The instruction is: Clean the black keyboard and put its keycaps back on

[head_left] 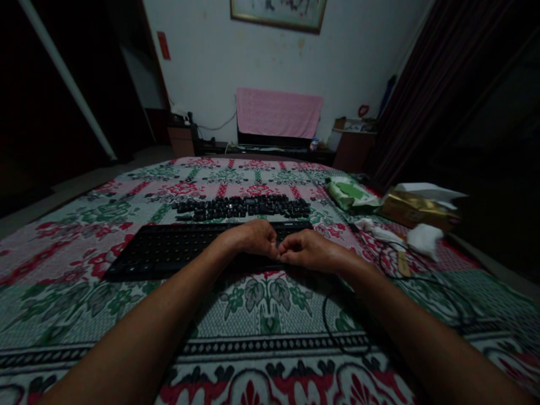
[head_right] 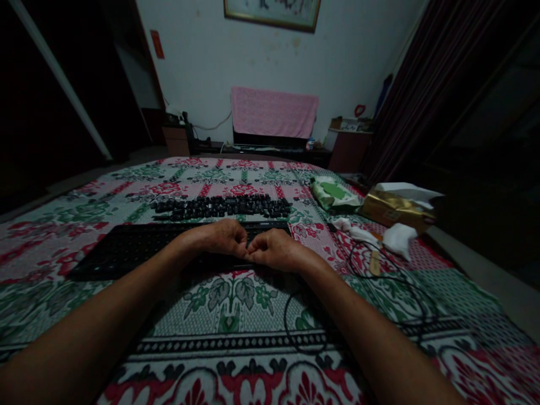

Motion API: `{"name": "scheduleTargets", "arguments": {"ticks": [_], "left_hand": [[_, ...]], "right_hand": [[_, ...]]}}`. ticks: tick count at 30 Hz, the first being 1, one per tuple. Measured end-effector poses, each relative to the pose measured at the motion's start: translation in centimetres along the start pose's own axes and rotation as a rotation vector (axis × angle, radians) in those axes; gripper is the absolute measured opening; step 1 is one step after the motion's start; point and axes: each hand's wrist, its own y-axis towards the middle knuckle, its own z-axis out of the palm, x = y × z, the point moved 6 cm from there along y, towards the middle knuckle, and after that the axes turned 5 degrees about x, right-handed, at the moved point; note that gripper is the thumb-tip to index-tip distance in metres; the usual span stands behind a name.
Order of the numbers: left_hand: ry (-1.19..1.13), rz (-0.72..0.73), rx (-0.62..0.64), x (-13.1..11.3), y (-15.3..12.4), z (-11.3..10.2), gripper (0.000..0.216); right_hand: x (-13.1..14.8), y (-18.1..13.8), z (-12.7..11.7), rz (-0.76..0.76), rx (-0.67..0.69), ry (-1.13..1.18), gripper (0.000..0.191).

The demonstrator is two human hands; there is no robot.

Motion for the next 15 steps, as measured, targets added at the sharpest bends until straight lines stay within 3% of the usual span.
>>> {"name": "scheduleTargets", "arguments": {"ticks": [4,7,11,15], "left_hand": [[-0.107,0.036,-0.026,0.5,0.0,-0.5,0.027],[-0.067,0.028,-0.243,1.0,0.0,-1.9,0.027],[0.160,-0.080,-0.533,1.4,-0.3,-3.2,0.027],[0.226,-0.142,-0.509,1.9,-0.2,-2.8,0.031]], "right_hand": [[-0.5,-0.1,-0.6,-0.020,-0.015,0.096,0.023],[-1.5,0.1,-2.1,0.014,-0.149,0.035,0.022],[-3.4,1.0,-5.2,0.142,-0.423,-0.161,0.020],[-4.6,3.0,-6.8,0.170,-0.522,-0.362,0.021]]}}
